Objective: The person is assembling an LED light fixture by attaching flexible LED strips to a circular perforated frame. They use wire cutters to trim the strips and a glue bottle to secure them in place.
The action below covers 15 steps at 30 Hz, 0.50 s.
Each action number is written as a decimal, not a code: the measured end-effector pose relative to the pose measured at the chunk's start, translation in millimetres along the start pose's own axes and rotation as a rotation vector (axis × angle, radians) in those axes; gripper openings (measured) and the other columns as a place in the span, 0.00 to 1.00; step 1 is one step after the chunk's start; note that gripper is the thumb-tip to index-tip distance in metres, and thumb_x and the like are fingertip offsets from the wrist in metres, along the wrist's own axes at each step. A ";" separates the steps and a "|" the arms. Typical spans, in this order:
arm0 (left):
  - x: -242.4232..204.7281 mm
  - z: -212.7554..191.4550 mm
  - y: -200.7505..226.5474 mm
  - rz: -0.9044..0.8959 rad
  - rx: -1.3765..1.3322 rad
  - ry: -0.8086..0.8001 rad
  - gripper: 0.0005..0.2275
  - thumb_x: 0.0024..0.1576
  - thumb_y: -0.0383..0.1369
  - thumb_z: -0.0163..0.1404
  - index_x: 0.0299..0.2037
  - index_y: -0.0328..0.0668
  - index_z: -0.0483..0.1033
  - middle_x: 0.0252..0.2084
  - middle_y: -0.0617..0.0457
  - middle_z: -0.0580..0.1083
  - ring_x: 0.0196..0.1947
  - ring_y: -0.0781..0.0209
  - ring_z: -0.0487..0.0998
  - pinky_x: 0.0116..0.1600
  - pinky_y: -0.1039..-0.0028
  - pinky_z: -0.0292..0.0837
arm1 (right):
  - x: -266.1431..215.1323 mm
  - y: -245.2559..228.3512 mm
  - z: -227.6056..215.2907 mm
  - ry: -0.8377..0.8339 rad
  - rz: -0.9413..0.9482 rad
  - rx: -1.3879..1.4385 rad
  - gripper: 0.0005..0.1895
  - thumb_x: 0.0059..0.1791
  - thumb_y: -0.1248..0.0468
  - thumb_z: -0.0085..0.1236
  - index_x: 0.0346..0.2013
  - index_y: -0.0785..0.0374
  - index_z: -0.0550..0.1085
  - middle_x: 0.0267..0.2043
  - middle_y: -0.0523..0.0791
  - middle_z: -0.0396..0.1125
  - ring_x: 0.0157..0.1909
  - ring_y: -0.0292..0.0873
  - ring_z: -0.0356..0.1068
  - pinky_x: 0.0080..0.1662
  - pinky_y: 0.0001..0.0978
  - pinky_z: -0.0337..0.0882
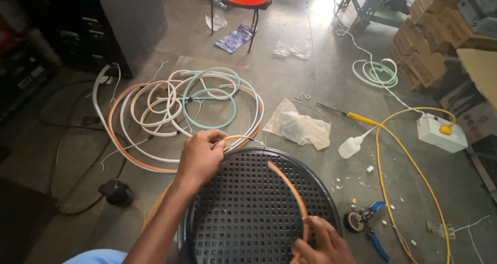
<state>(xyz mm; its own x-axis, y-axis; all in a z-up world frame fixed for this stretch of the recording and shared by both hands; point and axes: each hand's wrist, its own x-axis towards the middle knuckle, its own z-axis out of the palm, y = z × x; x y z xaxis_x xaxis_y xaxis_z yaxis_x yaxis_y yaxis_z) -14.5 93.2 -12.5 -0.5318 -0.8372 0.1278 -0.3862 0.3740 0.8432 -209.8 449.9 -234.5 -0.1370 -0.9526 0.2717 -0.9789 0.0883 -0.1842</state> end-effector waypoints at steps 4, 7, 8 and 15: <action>-0.3 1.6 -1.6 0.016 0.027 0.040 0.10 0.53 0.30 0.54 0.43 0.39 0.83 0.39 0.41 0.81 0.40 0.47 0.84 0.48 0.63 0.77 | -32.0 18.3 12.6 -0.022 0.155 -0.080 0.26 0.39 0.51 0.70 0.50 0.42 0.72 0.63 0.49 0.62 0.64 0.54 0.66 0.60 0.48 0.64; 0.0 10.2 -2.2 0.060 0.095 0.056 0.10 0.53 0.30 0.54 0.42 0.37 0.83 0.39 0.39 0.80 0.40 0.44 0.83 0.47 0.61 0.77 | -34.8 23.0 -8.3 -0.224 0.313 -0.076 0.26 0.40 0.46 0.66 0.51 0.40 0.72 0.62 0.47 0.64 0.63 0.52 0.67 0.61 0.50 0.64; 1.4 12.5 -2.1 0.088 0.127 0.063 0.09 0.53 0.30 0.54 0.42 0.37 0.83 0.40 0.39 0.80 0.39 0.42 0.82 0.47 0.60 0.76 | -32.2 20.8 -18.2 -0.267 0.339 -0.077 0.26 0.41 0.45 0.65 0.52 0.40 0.72 0.61 0.46 0.64 0.63 0.51 0.67 0.61 0.50 0.64; 25.8 32.1 15.8 0.207 0.055 0.008 0.09 0.56 0.30 0.53 0.42 0.36 0.83 0.37 0.40 0.80 0.36 0.47 0.83 0.44 0.62 0.77 | 32.4 -22.2 -97.2 -0.639 0.507 0.001 0.29 0.44 0.34 0.55 0.56 0.36 0.70 0.57 0.40 0.67 0.61 0.46 0.69 0.62 0.53 0.63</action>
<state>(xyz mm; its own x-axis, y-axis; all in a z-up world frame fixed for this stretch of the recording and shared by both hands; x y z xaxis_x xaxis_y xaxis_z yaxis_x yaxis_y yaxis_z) -58.5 90.3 -12.7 -0.5985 -0.7430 0.2994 -0.3102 0.5596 0.7686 -207.2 445.4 -129.8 -0.4507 -0.7791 -0.4358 -0.8208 0.5535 -0.1407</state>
